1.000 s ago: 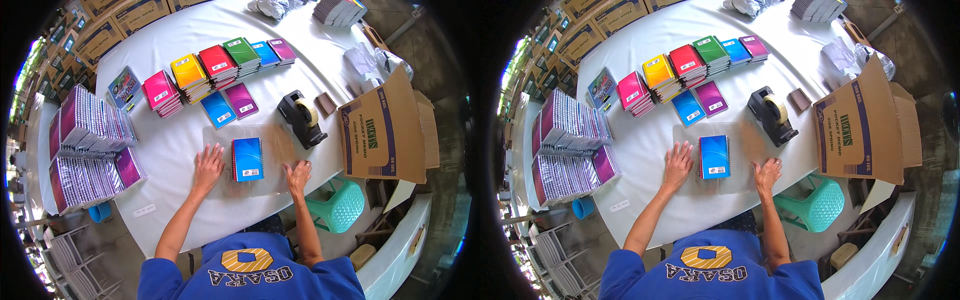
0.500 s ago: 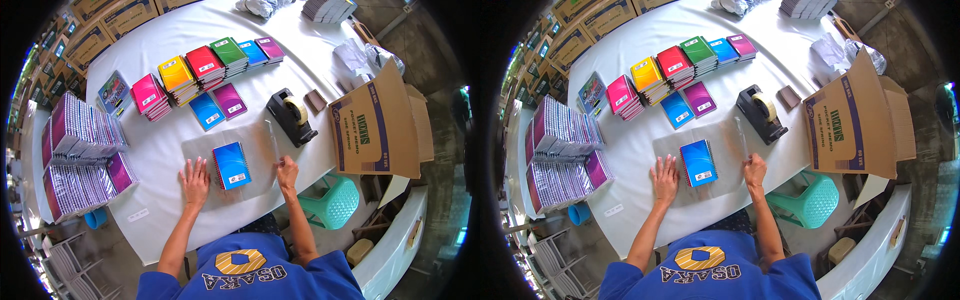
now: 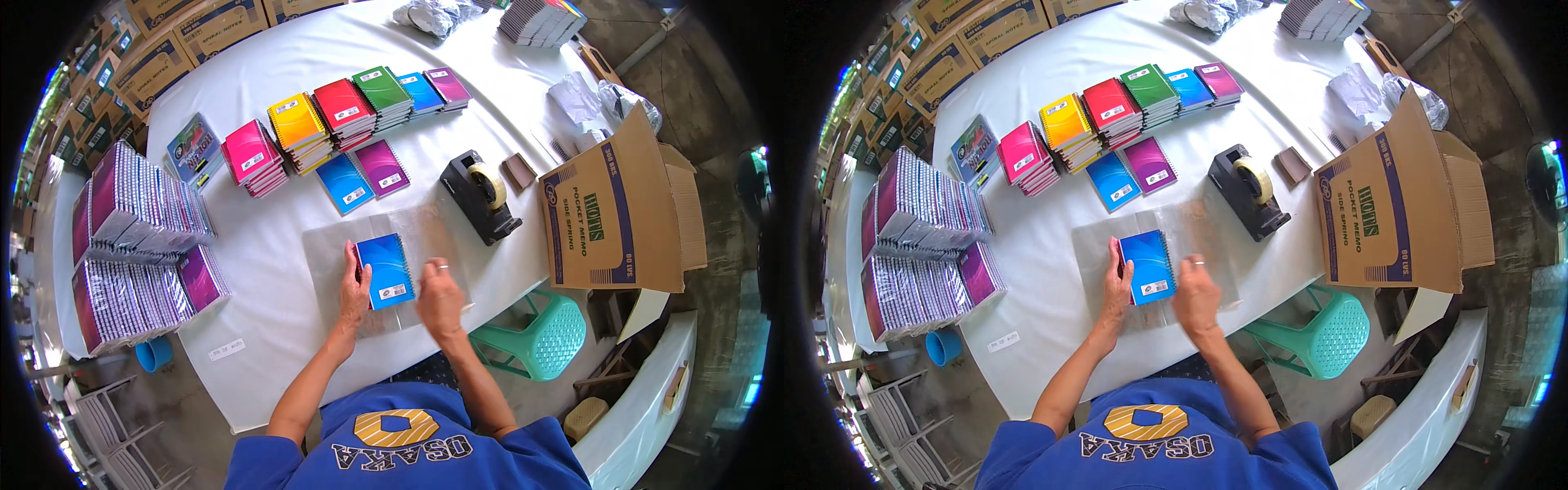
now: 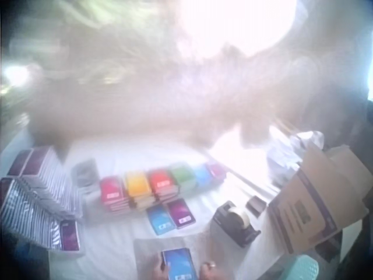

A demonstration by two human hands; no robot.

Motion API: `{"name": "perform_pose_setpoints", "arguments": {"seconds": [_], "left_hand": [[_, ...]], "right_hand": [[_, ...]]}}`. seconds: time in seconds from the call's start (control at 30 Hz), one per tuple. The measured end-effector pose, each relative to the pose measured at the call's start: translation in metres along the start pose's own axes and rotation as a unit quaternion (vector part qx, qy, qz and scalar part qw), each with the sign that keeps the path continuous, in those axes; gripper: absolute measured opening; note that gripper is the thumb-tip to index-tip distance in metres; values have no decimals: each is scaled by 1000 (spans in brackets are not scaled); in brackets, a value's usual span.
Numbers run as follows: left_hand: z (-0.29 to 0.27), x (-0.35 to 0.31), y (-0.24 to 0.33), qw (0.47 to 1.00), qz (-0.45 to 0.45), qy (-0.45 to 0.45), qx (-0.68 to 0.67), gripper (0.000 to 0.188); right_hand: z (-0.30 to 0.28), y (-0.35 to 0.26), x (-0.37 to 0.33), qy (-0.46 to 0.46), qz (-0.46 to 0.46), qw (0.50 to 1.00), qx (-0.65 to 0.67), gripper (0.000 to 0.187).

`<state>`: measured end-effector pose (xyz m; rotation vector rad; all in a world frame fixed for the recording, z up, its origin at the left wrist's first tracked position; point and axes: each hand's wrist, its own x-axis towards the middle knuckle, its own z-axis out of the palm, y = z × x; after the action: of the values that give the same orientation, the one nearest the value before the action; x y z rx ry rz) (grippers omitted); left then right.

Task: The person stacks colored notebooks, places a stack into a clear plastic bag, and seals the bag using a tape dispenser.

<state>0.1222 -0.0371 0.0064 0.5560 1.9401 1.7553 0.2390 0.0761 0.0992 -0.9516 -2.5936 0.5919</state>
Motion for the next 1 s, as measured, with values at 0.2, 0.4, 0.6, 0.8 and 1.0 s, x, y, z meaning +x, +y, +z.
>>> {"name": "perform_pose_setpoints", "arguments": {"seconds": [0.2, 0.4, 0.6, 0.8, 1.0], "left_hand": [[3, 2, 1, 999, -20, -10, -25, 64], [6, 1, 10, 995, -18, 7, -98, 70], [4, 0, 5, 999, -25, 5, -32, 73], [8, -1, 1, 1000, 3, 12, -2, 71], [-1, -3, -6, 999, 28, 34, 22, 68]], "right_hand": [[48, -34, -14, -45, -110, 993, 1, 21], [50, -24, -24, -82, -209, 974, 16, 12], [7, 20, 13, -271, -193, 907, 257, 11], [23, 31, 22, -79, -258, 947, 172, 23], [37, 24, 14, -124, -308, 929, 167, 26]]}}
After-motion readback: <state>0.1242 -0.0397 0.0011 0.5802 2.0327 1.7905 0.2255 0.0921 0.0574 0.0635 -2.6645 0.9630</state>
